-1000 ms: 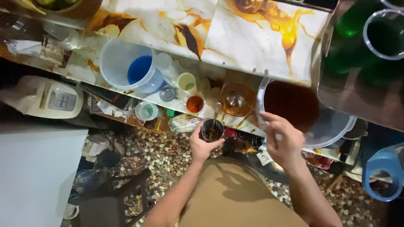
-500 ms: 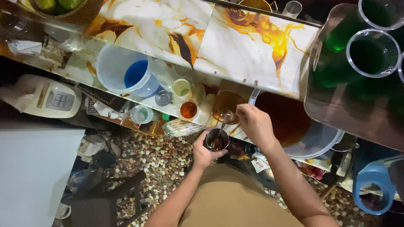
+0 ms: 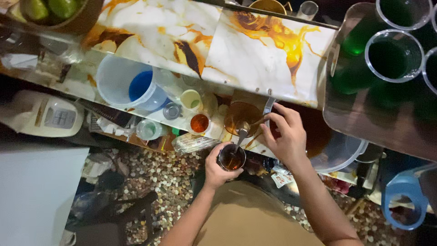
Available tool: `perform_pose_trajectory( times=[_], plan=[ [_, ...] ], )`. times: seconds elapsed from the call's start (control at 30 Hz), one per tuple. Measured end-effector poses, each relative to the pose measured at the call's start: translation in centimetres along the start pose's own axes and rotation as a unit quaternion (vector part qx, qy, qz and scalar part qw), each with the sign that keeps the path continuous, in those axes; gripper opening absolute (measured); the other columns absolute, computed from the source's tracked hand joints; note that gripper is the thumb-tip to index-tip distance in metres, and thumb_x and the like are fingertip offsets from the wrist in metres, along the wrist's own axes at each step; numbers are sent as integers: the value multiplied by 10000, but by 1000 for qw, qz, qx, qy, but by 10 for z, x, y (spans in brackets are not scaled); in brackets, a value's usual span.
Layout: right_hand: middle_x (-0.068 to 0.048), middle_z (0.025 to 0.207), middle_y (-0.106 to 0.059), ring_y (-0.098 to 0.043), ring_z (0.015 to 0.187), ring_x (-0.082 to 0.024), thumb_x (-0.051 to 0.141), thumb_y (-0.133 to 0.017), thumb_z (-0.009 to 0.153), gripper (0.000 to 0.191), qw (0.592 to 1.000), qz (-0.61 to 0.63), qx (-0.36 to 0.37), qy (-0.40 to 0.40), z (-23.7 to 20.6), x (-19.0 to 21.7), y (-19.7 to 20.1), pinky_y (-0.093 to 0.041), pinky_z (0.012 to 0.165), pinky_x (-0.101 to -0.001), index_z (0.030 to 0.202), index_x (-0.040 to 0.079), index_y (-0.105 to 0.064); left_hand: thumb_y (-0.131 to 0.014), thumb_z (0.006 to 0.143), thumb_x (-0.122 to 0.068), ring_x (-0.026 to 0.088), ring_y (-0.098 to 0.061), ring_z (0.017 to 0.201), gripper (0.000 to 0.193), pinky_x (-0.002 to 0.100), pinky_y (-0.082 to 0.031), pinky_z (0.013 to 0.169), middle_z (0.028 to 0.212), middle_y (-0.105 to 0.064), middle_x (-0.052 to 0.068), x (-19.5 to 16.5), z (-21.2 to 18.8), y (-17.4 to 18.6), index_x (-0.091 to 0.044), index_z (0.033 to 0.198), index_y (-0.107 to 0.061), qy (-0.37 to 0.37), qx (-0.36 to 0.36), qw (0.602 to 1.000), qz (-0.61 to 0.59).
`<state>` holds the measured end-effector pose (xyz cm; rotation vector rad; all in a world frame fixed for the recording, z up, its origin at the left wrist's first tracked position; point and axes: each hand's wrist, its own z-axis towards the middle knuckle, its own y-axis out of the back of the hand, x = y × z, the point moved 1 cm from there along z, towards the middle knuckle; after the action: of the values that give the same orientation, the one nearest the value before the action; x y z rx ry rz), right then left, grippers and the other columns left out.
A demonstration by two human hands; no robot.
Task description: The person scoops a dark liquid from a large container into a metal cup using a ladle, then stirs the contents with a spoon. They repeat this process multiple times, occasionally pouring the mixture into a plastic cup and placing it on the counter.
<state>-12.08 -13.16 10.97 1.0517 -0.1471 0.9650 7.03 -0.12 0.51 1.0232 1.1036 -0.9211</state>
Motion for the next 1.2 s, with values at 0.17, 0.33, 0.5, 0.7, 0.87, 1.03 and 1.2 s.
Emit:
perform_pose_trajectory(
  times=[0.17, 0.33, 0.5, 0.7, 0.87, 1.03, 1.2],
  plan=[
    [-71, 1050, -756, -628, 648, -115, 61, -812, 906, 207, 980, 135, 9, -148, -31, 9, 12, -484, 547, -231, 1097, 56, -734, -946, 560, -158, 171, -687, 1119, 795, 323, -537, 1040, 1222, -705, 98, 4, 12, 13, -17, 1277, -632, 37, 79, 991, -101],
    [-68, 1021, -752, -691, 741, -73, 91, -848, 758, 532, 960, 192, 74, -192, -46, 49, -14, -536, 530, -204, 1249, 34, -649, -944, 575, -178, 172, -721, 1113, 790, 329, -552, 1054, 1198, -758, 93, -7, 24, 53, -20, 1295, -659, 25, 184, 979, -80],
    [-58, 860, -746, -661, 618, -102, 75, -834, 785, 493, 946, 202, 83, -238, -50, 103, -64, -539, 567, -253, 1256, 57, -690, -944, 542, -191, 171, -714, 1106, 855, 327, -549, 1031, 1188, -736, 90, -9, 37, 105, -20, 1313, -618, -30, 208, 976, -60],
    [-96, 838, -745, -620, 554, -198, 17, -778, 835, 209, 948, 147, 124, -253, -58, 154, -102, -517, 540, -300, 1042, 44, -764, -904, 558, -192, 192, -738, 1066, 781, 330, -584, 998, 1172, -761, 99, 12, 46, 158, -41, 1286, -665, 0, 256, 964, -66],
    [-106, 998, -757, -760, 844, -273, -25, -725, 802, 271, 993, 95, 66, -5, -57, 193, -117, -609, 709, -337, 1061, 55, -714, -949, 578, -215, 235, -739, 1076, 733, 351, -571, 968, 1172, -742, 125, 17, 53, 193, -50, 1237, -672, -72, 226, 972, -7],
    [-134, 1001, -756, -768, 841, -295, -73, -691, 764, 324, 998, 61, 22, 29, -62, 221, -136, -622, 697, -347, 1067, 42, -701, -925, 571, -187, 253, -746, 1060, 739, 350, -579, 931, 1152, -736, 128, 7, 58, 222, -54, 1249, -662, -66, 225, 972, -6],
    [-112, 900, -769, -774, 717, -248, -49, -766, 809, 273, 987, 136, 17, -82, -66, 229, -162, -602, 607, -335, 1068, 36, -751, -887, 574, -116, 272, -760, 1045, 687, 350, -586, 931, 1143, -745, 136, 1, 53, 239, -49, 1219, -661, -68, 210, 975, -10]
  ],
)
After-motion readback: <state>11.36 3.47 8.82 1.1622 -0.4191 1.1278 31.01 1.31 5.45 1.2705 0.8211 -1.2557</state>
